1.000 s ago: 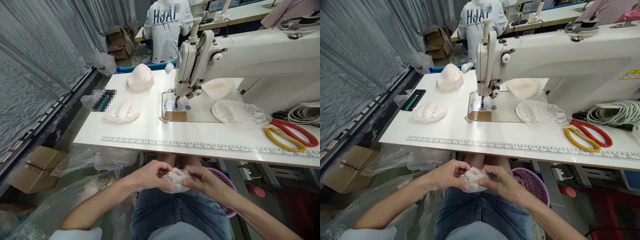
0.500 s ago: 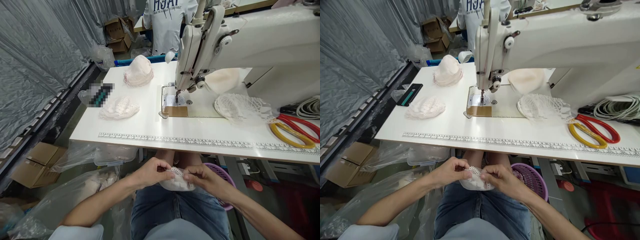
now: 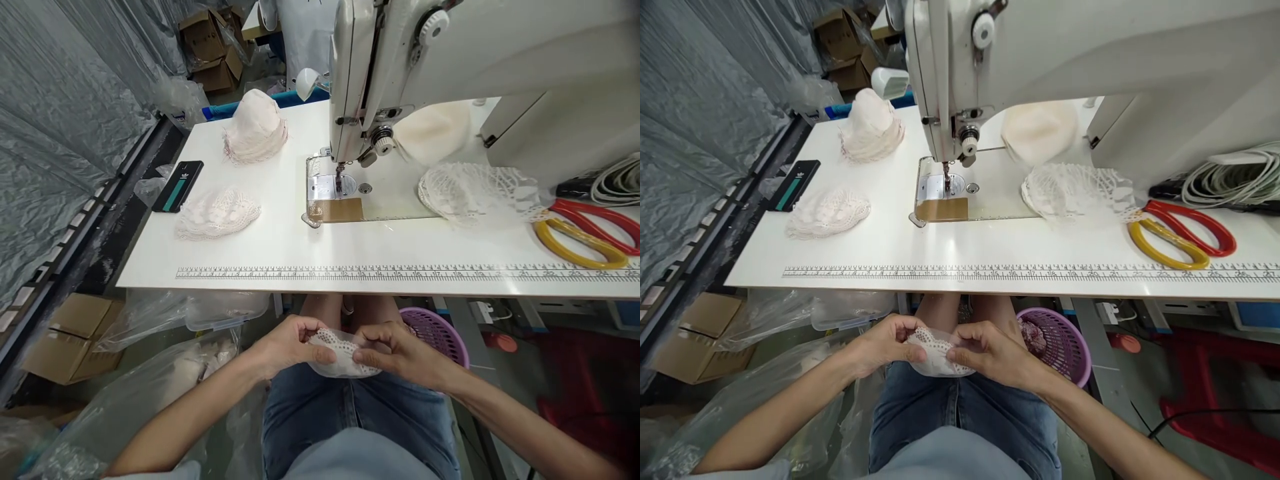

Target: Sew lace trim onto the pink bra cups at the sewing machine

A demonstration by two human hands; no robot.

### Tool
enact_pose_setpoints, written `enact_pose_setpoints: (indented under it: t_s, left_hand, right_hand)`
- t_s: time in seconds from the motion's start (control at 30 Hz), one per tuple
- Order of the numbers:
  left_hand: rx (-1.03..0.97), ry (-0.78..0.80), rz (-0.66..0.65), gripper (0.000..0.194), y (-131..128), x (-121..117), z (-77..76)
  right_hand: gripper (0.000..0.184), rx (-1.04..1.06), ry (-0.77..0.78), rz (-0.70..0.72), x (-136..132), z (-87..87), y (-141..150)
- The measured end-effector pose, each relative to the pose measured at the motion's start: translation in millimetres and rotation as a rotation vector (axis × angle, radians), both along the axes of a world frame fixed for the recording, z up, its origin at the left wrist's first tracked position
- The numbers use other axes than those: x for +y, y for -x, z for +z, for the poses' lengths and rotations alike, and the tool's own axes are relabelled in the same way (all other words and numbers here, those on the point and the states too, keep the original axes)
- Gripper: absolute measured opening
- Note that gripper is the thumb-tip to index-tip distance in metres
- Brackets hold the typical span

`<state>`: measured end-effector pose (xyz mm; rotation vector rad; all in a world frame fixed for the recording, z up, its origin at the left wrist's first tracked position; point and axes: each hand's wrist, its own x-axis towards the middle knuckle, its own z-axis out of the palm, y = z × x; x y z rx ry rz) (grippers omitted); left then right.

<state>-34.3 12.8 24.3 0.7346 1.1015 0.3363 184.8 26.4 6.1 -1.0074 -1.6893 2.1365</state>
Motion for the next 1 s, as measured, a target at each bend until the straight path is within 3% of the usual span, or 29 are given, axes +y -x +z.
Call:
enact_pose_setpoints:
  t_s: [0.27,0.5,0.73,0.93,1.0]
  left_hand:
    - [0.036,-0.034,-0.047,0.028,-8,-1,-4.4]
    - [-0.028,-0.060,-0.112,0.022,-7,-2,1.0]
    - [-0.114,0.079,-0.033,0.030,-5,-1,1.9]
    - [-0.213,0.115,0.020,0.032,-9,-5,-1.9]
    - [-0.237,0.134,0.044,0.034,-15,-6,3.6]
  right_hand:
    - [0.035,0.128,0.117,0.051,-1,-4.9,-8]
    - [0.022,0.143,0.131,0.104,0,-6.1,-13]
    - [0.024,0.130,0.092,0.170,3,-8.9,-20]
    - [0.031,0.217,0.119,0.238,0,-21.1,-40]
    - [0.038,0.270,0.086,0.186,-3,-24.7,-42]
